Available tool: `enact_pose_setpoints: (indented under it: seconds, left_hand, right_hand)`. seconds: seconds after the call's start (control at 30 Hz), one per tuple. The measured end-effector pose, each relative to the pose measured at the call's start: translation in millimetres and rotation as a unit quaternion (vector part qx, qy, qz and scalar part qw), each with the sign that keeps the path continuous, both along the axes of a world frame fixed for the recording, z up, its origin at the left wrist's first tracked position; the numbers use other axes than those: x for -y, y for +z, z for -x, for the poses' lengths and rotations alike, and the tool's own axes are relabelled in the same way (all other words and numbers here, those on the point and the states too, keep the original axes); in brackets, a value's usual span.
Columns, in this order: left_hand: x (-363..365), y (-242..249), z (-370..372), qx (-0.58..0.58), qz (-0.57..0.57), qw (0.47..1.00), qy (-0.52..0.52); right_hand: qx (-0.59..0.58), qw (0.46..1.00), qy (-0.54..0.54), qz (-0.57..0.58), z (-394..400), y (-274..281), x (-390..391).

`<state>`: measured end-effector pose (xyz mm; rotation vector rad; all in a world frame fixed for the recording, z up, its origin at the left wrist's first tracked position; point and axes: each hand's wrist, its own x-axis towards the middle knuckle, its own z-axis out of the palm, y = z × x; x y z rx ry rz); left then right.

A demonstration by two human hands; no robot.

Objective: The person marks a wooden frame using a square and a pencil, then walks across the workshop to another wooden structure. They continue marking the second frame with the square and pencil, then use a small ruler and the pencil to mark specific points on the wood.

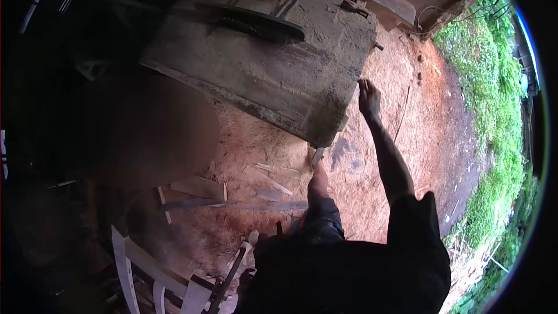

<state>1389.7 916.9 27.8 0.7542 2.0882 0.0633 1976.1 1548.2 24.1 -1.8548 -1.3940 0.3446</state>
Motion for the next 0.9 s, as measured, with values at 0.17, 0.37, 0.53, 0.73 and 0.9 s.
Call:
enact_pose_setpoints:
  seconds: [0.17,0.37,0.53,0.73,0.9]
  left_hand:
    - [-42,66,-104,0.008,0.094,0.994,0.056]
    - [-66,115,-192,0.005,0.147,0.979,0.144]
    - [-67,137,-232,0.016,0.154,0.975,0.160]
    - [-54,102,-235,0.015,0.078,0.990,0.119]
    - [-70,41,-209,-0.012,0.010,0.992,0.123]
  right_hand:
    - [0.258,0.965,-0.018,-0.039,-79,-29,-244]
    - [0.331,0.937,0.065,0.090,-129,-42,-403]
    - [0.341,0.915,0.097,0.194,-139,-11,-427]
    - [0.325,0.907,0.266,0.034,-225,18,-445]
    - [0.244,0.930,0.255,-0.101,-141,101,-342]
